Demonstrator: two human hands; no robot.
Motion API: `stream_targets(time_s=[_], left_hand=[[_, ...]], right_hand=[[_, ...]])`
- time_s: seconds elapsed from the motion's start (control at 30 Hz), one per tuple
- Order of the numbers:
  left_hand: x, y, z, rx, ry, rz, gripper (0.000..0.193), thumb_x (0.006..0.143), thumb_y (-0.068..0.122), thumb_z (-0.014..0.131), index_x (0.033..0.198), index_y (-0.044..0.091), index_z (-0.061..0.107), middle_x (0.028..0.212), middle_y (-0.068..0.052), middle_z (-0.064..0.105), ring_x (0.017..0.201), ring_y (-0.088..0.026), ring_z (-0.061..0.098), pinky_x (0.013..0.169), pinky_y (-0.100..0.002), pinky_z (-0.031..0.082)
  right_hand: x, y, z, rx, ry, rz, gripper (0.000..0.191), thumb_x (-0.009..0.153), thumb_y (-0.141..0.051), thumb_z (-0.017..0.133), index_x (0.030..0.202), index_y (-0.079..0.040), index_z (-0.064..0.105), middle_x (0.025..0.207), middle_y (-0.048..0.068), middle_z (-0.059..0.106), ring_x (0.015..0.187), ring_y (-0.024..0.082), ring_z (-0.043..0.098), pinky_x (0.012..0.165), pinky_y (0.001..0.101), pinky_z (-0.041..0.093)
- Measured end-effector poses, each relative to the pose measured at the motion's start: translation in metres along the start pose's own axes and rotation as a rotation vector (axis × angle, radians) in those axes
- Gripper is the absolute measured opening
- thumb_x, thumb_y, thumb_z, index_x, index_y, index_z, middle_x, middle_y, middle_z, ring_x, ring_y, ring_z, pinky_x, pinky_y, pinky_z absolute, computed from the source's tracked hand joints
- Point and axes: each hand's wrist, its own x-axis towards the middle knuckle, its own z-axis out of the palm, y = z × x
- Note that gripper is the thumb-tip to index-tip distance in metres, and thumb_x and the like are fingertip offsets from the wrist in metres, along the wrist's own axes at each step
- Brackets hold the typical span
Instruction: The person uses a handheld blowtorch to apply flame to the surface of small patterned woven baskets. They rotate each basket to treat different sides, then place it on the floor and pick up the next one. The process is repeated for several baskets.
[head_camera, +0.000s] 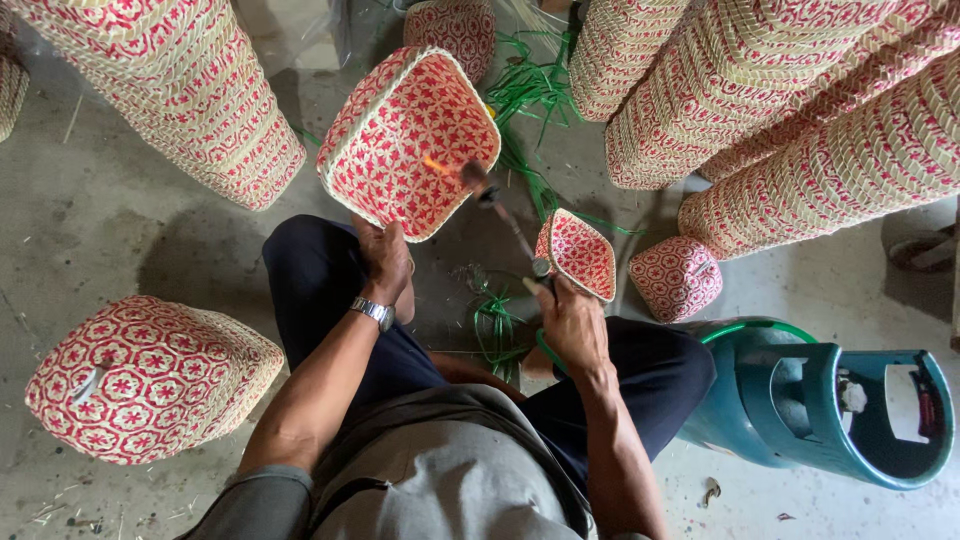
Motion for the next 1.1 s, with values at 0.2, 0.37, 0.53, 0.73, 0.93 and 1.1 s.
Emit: stream_targets(time_s=[0.2, 0.37, 0.53, 0.73, 0.93, 1.1], left_hand=[[-0.026, 0.010, 0.013, 0.152, -0.024, -0.053, 0.064, 0.092, -0.001, 0.054, 0.150, 0.003, 0.027, 0.141, -0.013, 0.052, 0.126, -0.019, 0.053, 0.112, -0.036, 0.042], [-0.032, 0.011, 0.019, 0.125, -0.030, -0.146, 0.056, 0.093, 0.001, 0.057, 0.146, -0.001, 0.039, 0.138, -0.016, 0.057, 0.123, -0.021, 0.058, 0.109, -0.039, 0.049], [-0.014, 0.003, 0.017, -0.122, -0.007, -0.107, 0.065, 0.095, -0.005, 0.054, 0.152, 0.006, 0.025, 0.144, -0.014, 0.047, 0.127, -0.021, 0.054, 0.109, -0.042, 0.049], [0.002, 0.012, 0.012, -0.134, -0.057, -0.102, 0.074, 0.095, -0.009, 0.049, 0.160, 0.012, 0.018, 0.149, -0.014, 0.047, 0.133, -0.023, 0.053, 0.114, -0.042, 0.050], [0.007, 0.022, 0.016, -0.111, -0.048, -0.178, 0.080, 0.092, -0.007, 0.052, 0.161, 0.010, 0.015, 0.148, -0.015, 0.047, 0.132, -0.025, 0.054, 0.111, -0.045, 0.053], [0.014, 0.029, 0.014, -0.034, -0.001, -0.222, 0.082, 0.091, -0.001, 0.054, 0.158, 0.011, 0.009, 0.145, -0.016, 0.047, 0.131, -0.025, 0.055, 0.110, -0.044, 0.055]], right_hand=[[0.011, 0.010, 0.027, 0.033, -0.069, 0.161, 0.029, 0.099, -0.031, 0.064, 0.107, -0.003, 0.068, 0.065, 0.021, 0.064, 0.053, 0.037, 0.066, 0.052, 0.0477, 0.050], [0.005, 0.014, 0.035, 0.027, -0.145, 0.178, 0.033, 0.096, -0.035, 0.071, 0.098, -0.003, 0.071, 0.074, 0.023, 0.067, 0.068, 0.039, 0.067, 0.063, 0.0476, 0.051], [-0.015, 0.026, -0.001, 0.049, -0.058, 0.132, 0.026, 0.101, -0.023, 0.060, 0.118, -0.010, 0.074, 0.094, 0.020, 0.070, 0.081, 0.036, 0.067, 0.072, 0.0461, 0.051], [-0.022, 0.027, -0.024, 0.227, -0.143, 0.435, 0.029, 0.097, -0.025, 0.062, 0.120, -0.011, 0.071, 0.073, 0.015, 0.068, 0.064, 0.026, 0.068, 0.062, 0.0407, 0.053], [-0.022, 0.041, -0.026, 0.282, -0.171, 0.301, 0.028, 0.098, -0.027, 0.066, 0.096, 0.000, 0.071, 0.066, 0.011, 0.063, 0.057, 0.018, 0.061, 0.056, 0.0370, 0.050], [-0.017, 0.053, -0.024, 0.327, -0.146, 0.305, 0.036, 0.097, -0.033, 0.069, 0.090, 0.002, 0.069, 0.064, 0.009, 0.060, 0.057, 0.017, 0.058, 0.055, 0.0369, 0.048]])
